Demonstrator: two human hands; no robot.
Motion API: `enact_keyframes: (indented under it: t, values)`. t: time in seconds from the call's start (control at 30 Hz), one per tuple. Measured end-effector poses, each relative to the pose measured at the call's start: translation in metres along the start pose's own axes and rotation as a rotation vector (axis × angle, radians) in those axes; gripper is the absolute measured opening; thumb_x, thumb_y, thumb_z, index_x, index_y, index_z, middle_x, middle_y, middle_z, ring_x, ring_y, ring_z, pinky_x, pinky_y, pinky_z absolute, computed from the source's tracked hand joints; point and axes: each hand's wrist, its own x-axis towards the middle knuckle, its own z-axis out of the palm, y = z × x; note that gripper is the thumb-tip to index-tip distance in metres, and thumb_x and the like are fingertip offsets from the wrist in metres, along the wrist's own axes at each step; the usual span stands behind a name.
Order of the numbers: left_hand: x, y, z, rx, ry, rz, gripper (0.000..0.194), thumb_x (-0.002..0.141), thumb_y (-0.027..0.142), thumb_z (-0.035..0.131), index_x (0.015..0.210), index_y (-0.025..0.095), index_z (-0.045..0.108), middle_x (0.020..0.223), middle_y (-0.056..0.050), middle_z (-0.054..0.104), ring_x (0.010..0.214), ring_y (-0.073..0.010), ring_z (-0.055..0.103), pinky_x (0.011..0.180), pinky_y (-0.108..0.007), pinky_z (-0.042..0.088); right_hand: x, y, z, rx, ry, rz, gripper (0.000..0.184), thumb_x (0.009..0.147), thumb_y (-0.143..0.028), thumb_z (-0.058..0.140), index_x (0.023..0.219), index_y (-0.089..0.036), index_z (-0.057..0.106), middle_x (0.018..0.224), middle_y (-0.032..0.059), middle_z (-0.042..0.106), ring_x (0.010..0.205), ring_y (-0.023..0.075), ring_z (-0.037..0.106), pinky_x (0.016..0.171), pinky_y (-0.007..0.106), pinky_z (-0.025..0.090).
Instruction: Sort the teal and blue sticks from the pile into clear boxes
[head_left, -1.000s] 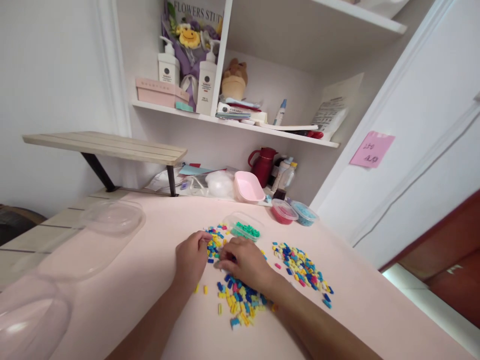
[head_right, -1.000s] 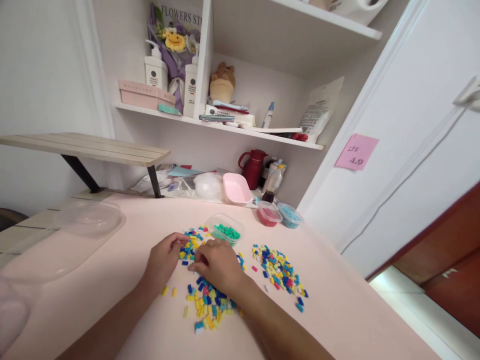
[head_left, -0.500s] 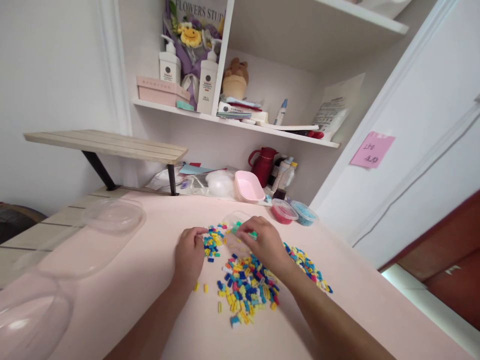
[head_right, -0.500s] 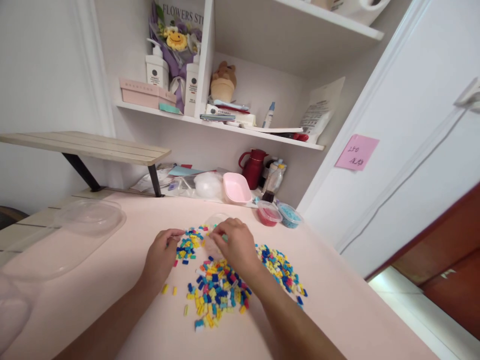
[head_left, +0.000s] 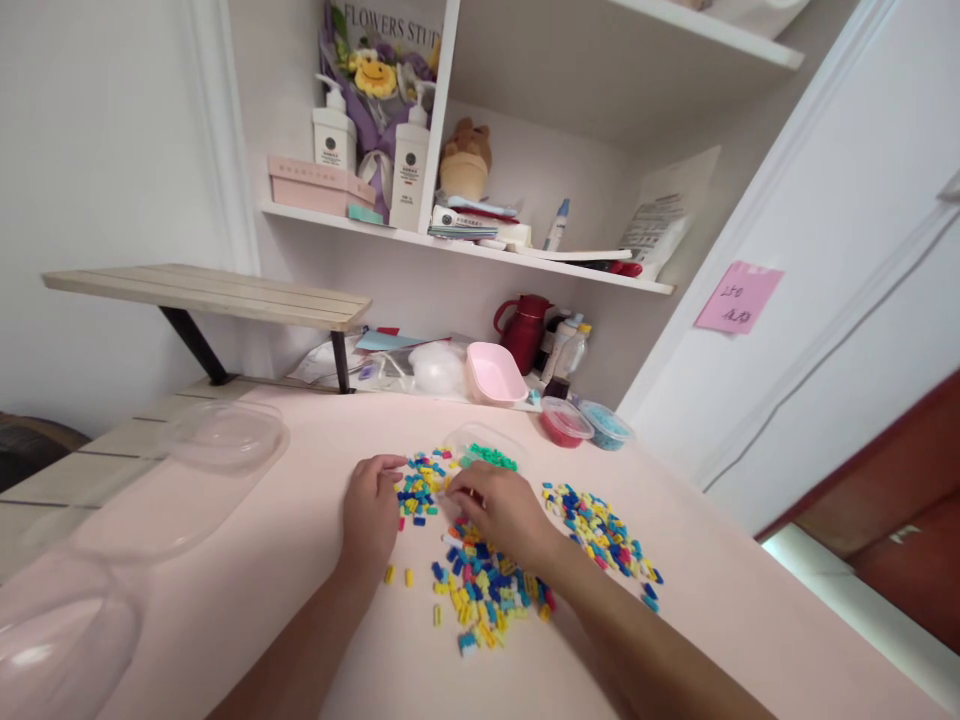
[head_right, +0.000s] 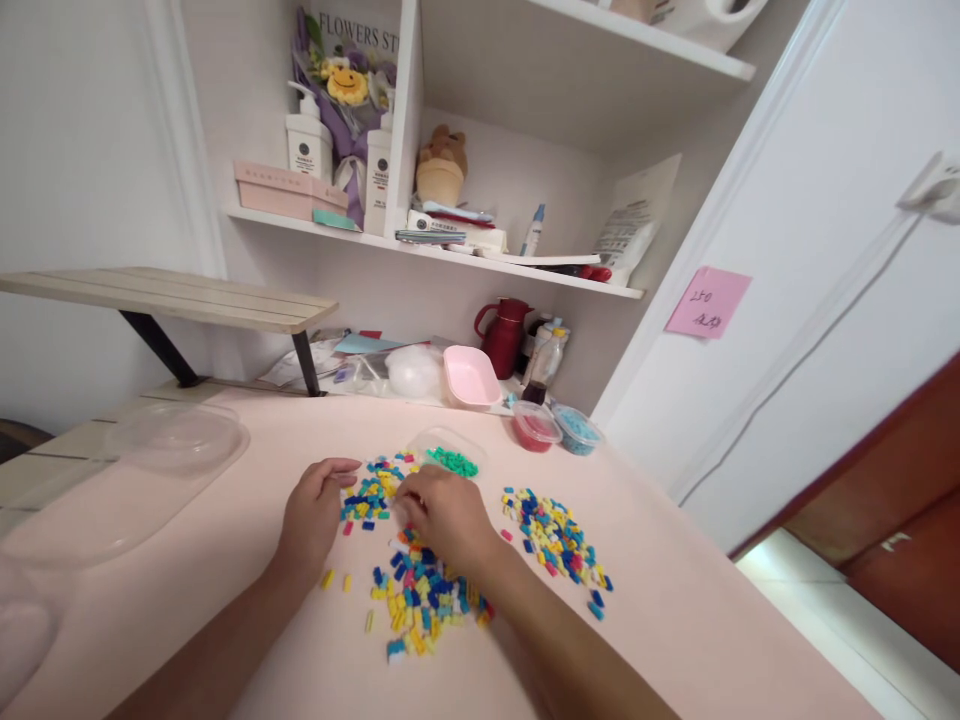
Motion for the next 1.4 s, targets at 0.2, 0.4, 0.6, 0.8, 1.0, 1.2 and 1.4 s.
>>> enact_keyframes:
  t: [0.2,0.4,0.6,0.8,1.0,1.2,1.4]
  values:
    - [0.000,0.003,-0.001,-0.025,0.015,-0.050,0.028,0.076,0.019,0.040,0.085,0.023,0.067,0.095,-0.003,0.071,0.084,-0.0170,0.070,0.081,-0.031,0.053,-0.004,-0.003,0.021,-0.117,-0.097,0.025,0.018,0.092,-0.020,0.057,0.096,-0.026,0.073,0.098,0.0018,0.071,0.092,0.0164,0.065,0.076,0.024,0.043]
    - [-0.003,0.007,0.000,-0.038,-0.001,-0.069,0.028,0.074,0.016,0.042,0.083,0.024,0.067,0.091,-0.002,0.072,0.082,-0.0170,0.069,0.080,-0.032,0.053,-0.004,-0.001,0.029,-0.141,-0.079,0.062,0.020,0.094,-0.027,0.057,0.106,-0.029,0.073,0.104,0.0032,0.070,0.096,0.0177,0.066,0.076,0.025,0.044]
    - [-0.002,0.004,0.000,-0.088,0.059,-0.081,0.026,0.074,0.019,0.043,0.083,0.023,0.066,0.095,-0.003,0.070,0.087,-0.0172,0.069,0.084,-0.031,0.052,-0.003,-0.003,0.029,-0.141,-0.088,0.014,0.019,0.093,-0.023,0.057,0.098,-0.029,0.074,0.100,0.0016,0.072,0.095,0.0176,0.065,0.075,0.025,0.043]
    - [0.002,0.002,-0.003,-0.158,0.106,-0.117,0.025,0.073,0.024,0.044,0.086,0.022,0.066,0.095,-0.005,0.069,0.090,-0.0187,0.068,0.083,-0.031,0.052,-0.002,-0.011,0.014,-0.186,-0.064,-0.028,0.018,0.088,-0.016,0.059,0.094,-0.026,0.073,0.093,0.0015,0.073,0.090,0.0175,0.065,0.076,0.026,0.043]
    - [0.001,0.004,-0.001,-0.222,0.108,-0.149,0.024,0.071,0.028,0.045,0.083,0.022,0.065,0.085,-0.003,0.070,0.082,-0.0195,0.069,0.079,-0.033,0.051,0.002,0.011,-0.029,-0.192,0.235,0.025,0.013,0.092,-0.024,0.058,0.095,-0.024,0.071,0.094,0.0025,0.073,0.083,0.0183,0.065,0.074,0.028,0.044]
    - [-0.001,0.009,-0.002,-0.266,0.087,-0.171,0.023,0.065,0.024,0.048,0.078,0.021,0.066,0.077,-0.001,0.069,0.069,-0.0174,0.067,0.070,-0.030,0.050,0.000,0.050,-0.039,-0.281,0.400,0.165,0.024,0.093,-0.023,0.053,0.112,-0.024,0.069,0.092,0.0038,0.071,0.075,0.0193,0.064,0.063,0.030,0.044]
    - [-0.001,0.008,-0.002,-0.293,0.108,-0.177,0.025,0.063,0.022,0.047,0.078,0.021,0.066,0.077,-0.001,0.069,0.069,-0.0163,0.067,0.069,-0.028,0.049,-0.001,0.018,-0.003,-0.053,0.270,-0.194,0.039,0.091,-0.009,0.046,0.119,-0.025,0.066,0.105,0.0072,0.067,0.095,0.0199,0.063,0.084,0.031,0.049]
